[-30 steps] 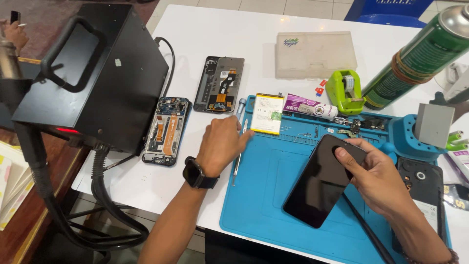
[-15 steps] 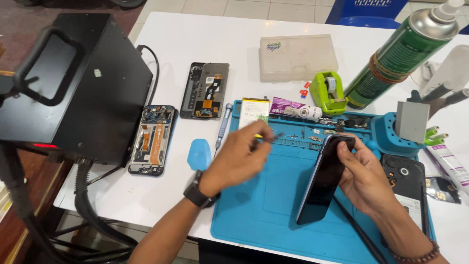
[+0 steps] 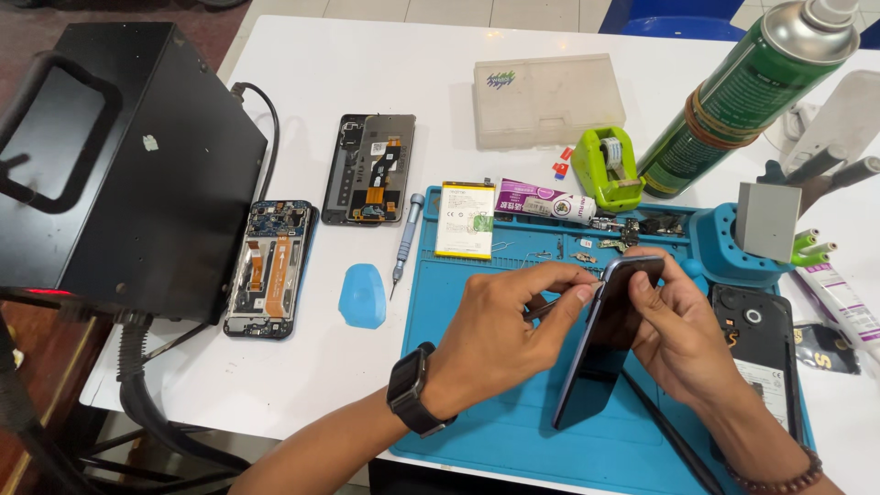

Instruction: The person uses a blue suction cup to separate the screen from the smartphone body, then wipes the screen with a blue cloth. They handle the phone's internal components, including the battery and motherboard, and compare parts from another disassembled phone. The person continues to manipulate the phone and its components on a blue mat.

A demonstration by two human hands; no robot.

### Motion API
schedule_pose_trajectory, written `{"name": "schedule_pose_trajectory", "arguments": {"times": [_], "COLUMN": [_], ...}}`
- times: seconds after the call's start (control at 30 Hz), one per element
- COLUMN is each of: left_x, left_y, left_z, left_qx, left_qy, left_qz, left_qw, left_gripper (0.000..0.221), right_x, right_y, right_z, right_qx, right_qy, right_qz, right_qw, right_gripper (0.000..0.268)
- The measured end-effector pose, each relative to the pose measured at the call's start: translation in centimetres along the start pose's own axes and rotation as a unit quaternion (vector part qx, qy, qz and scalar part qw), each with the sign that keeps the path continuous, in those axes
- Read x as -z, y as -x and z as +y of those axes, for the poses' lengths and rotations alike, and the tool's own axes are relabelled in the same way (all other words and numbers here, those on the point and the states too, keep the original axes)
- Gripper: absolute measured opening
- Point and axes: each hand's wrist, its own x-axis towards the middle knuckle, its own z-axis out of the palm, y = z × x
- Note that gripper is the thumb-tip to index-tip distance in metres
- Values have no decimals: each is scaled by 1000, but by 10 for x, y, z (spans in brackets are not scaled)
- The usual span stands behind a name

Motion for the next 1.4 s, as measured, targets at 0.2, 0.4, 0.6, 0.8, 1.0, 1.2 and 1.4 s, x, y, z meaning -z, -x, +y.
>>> {"name": "schedule_pose_trajectory", "arguments": {"times": [0.2,0.4,0.6,0.8,1.0,1.2,1.4], "left_x": [-3,-4,-2,6,14,22,19], "left_y": [1,2,4,-4,-15,-20,-17], "left_z": [1,3,5,-4,-22,-32,-36], "left_qx": [61,45,42,90,162,222,204], "left_qy": [-16,-38,-46,41,169,200,188], "left_qz": [-3,16,21,-51,-138,-204,-196], "left_qw": [998,998,998,994,962,932,941], "left_gripper": [20,18,17,20,29,34,34], "right_x": [1,-1,-6,-3,-2,-2,4], "right_y": [0,2,5,5,3,2,2], "right_z": [3,4,8,8,2,1,-1], "right_qx": [8,32,57,65,31,6,28], "right_qy": [0,29,62,47,37,36,77], "right_qz": [9,12,41,12,-20,-21,-7], "right_qw": [1000,999,996,997,999,999,997], "right_gripper": [27,28,33,31,28,31,39]}}
